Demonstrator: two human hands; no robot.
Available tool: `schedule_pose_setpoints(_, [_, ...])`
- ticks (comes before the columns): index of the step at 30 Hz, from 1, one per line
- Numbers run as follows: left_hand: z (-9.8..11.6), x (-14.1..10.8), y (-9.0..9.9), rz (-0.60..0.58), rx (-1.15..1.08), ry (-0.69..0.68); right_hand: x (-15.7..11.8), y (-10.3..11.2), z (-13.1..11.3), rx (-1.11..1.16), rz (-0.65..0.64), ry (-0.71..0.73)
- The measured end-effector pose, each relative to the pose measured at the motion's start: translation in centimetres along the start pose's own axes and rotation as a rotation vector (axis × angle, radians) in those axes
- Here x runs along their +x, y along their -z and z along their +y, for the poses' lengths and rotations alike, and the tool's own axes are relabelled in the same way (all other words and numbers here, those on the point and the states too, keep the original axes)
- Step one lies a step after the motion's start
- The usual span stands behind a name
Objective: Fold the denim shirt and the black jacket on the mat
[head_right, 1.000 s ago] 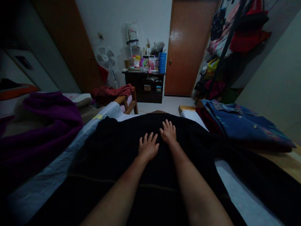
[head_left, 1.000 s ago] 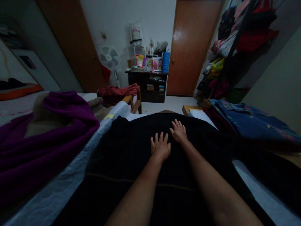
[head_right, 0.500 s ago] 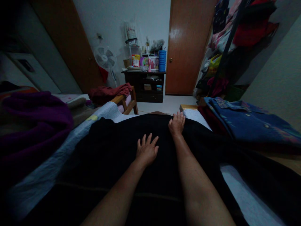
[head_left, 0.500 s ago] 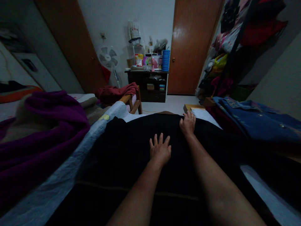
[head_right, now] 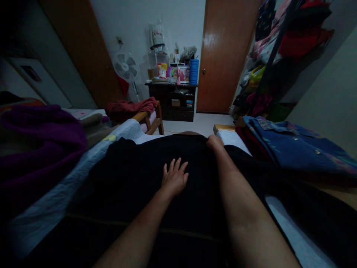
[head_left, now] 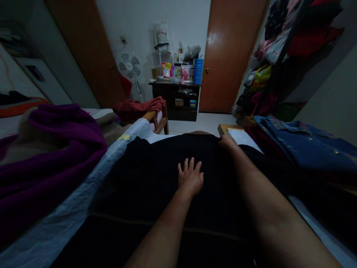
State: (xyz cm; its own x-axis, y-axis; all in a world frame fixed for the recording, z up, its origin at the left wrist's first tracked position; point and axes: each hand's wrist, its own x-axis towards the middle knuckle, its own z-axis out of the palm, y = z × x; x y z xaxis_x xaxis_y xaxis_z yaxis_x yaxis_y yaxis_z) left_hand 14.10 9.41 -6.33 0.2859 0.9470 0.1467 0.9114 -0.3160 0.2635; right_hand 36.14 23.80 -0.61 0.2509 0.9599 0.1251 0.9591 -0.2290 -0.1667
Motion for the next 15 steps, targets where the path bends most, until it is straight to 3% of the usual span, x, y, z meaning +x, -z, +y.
schedule_pose_setpoints(5, [0.0, 0.1, 0.1, 0.021, -0.002, 0.0, -0.9, -0.3, -0.5, -0.03, -0.06, -0.017])
schedule_pose_setpoints(10, [-0.1, 0.2, 0.3, 0.022, -0.017, 0.014, -1.8, -1.0, -1.5, -0.122, 0.09, 0.009])
schedule_pose_setpoints(12, [-0.1, 0.2, 0.3, 0.017, -0.013, 0.017, -1.5, -1.0, -1.4, -0.108, 0.033, 0.007])
schedule_pose_setpoints(15, [-0.1, 0.1, 0.2, 0.03, 0.005, 0.021, -0.2, -0.2, -1.0, -0.058, -0.154, -0.013])
